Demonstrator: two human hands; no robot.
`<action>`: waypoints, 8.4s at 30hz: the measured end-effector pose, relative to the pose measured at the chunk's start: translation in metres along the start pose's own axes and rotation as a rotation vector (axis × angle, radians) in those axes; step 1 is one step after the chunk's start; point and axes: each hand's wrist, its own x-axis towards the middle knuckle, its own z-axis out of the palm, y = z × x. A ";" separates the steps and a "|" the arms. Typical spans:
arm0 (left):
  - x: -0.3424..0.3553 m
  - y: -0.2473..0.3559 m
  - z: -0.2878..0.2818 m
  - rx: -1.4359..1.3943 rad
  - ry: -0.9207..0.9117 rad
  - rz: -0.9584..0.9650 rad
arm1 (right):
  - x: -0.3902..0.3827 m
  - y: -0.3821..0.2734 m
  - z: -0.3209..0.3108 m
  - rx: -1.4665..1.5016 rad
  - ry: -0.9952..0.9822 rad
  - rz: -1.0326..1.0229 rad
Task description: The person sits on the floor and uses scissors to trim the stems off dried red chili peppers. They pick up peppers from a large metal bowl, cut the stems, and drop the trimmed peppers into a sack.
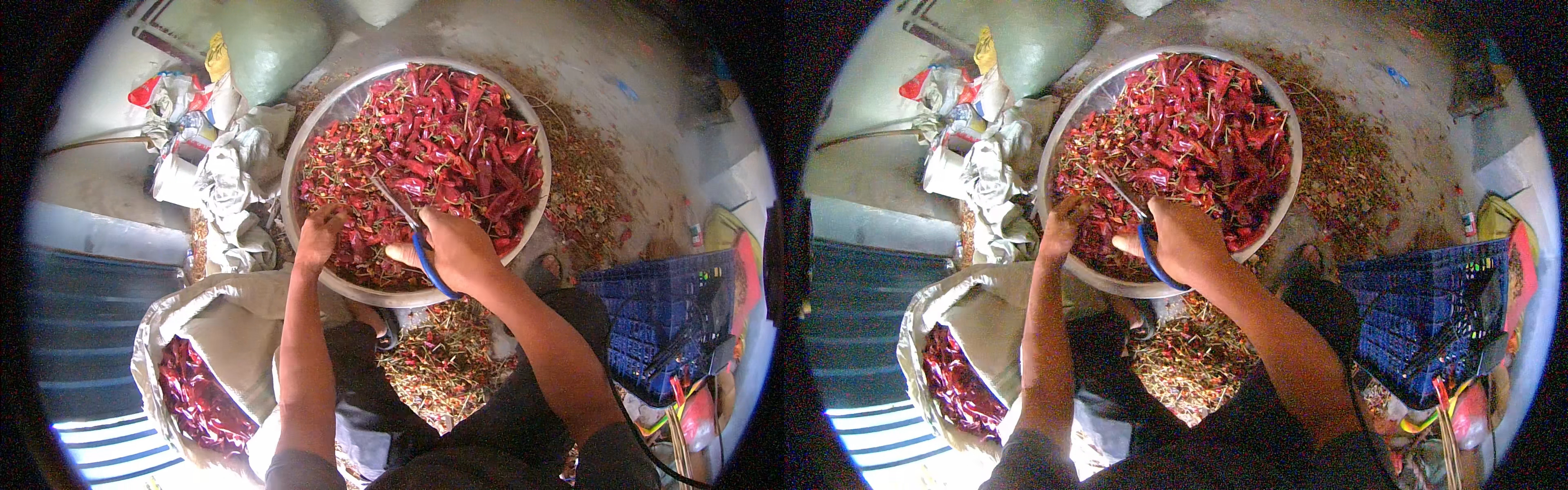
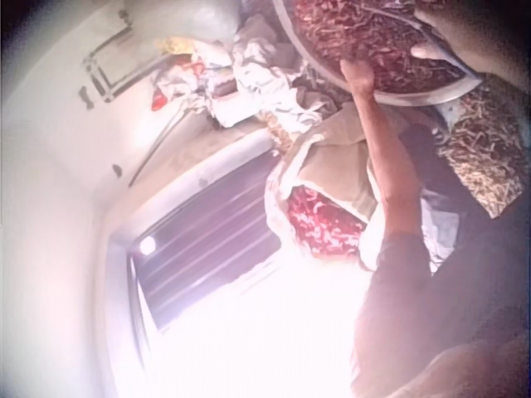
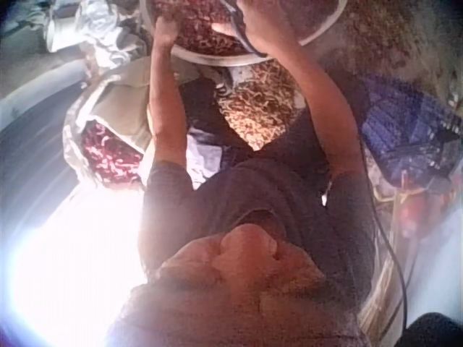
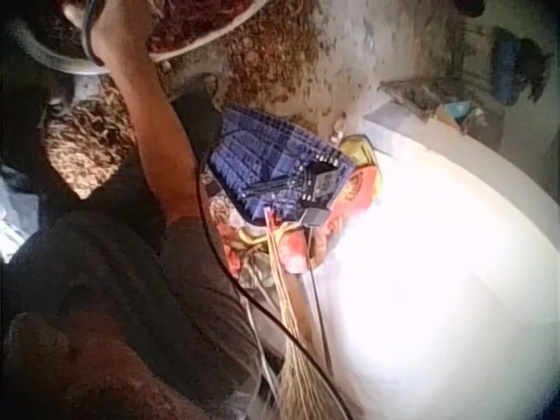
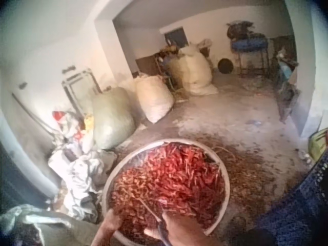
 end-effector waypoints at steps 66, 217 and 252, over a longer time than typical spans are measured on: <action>-0.113 0.046 -0.001 -0.622 0.115 -0.142 | -0.152 -0.027 0.044 0.172 -0.034 -0.300; -0.241 0.015 0.070 -0.938 -0.115 -0.197 | -0.231 -0.007 0.108 1.270 -0.381 0.304; -0.034 -0.109 0.053 1.070 -0.165 0.048 | -0.231 -0.009 0.122 1.088 -0.110 0.648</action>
